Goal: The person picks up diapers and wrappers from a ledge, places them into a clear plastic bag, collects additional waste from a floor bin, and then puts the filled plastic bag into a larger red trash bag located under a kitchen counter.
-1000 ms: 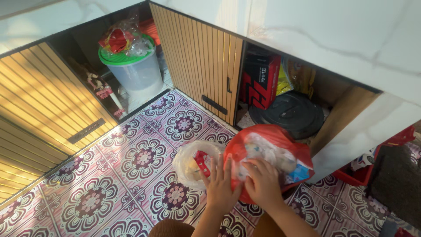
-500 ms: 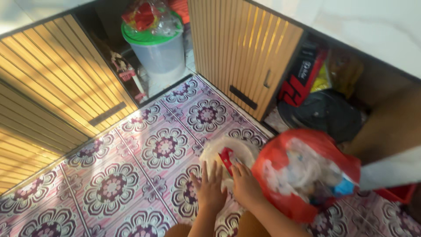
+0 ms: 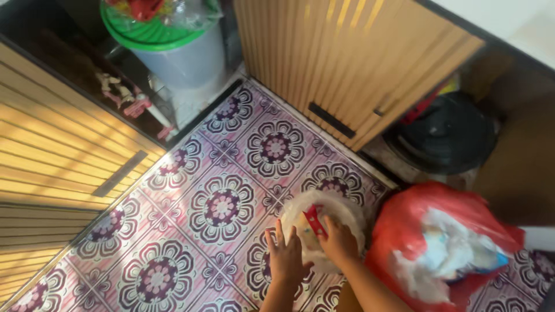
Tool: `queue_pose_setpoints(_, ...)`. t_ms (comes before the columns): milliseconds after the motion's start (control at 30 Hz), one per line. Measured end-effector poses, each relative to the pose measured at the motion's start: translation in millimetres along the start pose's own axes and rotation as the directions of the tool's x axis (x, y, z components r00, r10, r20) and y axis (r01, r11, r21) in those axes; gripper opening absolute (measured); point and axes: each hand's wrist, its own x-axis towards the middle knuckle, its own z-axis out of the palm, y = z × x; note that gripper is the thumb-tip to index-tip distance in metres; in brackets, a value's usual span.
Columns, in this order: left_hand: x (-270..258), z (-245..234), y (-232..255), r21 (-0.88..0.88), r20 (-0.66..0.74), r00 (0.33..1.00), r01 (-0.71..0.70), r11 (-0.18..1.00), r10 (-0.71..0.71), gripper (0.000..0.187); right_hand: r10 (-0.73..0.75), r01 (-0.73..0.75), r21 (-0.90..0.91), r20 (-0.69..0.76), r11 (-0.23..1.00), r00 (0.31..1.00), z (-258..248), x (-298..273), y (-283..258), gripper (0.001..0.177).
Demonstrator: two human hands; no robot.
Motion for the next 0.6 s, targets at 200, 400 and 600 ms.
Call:
queue_pose_setpoints(200, 4, -4, -29, 0.015, 0.046, 0.995, 0.089, 0.996, -0.090, 0.101, 0.079, -0.080, 0.014, 0.101, 0.997, 0.992, 36, 10, 15, 0.063)
queue_pose_setpoints(400, -7, -2, -36, -0.079, 0.047, 0.986, 0.166, 0.983, -0.162, 0.099, -0.082, 0.086, -0.013, 0.187, 0.996, 0.979, 28, 17, -9, 0.062)
queue_pose_setpoints(600, -16, 30, -42, -0.261, -0.159, 0.983, 0.052, 0.964, -0.096, 0.069, -0.241, 0.333, -0.264, 0.325, 0.905, 0.914, 22, 26, -44, 0.086)
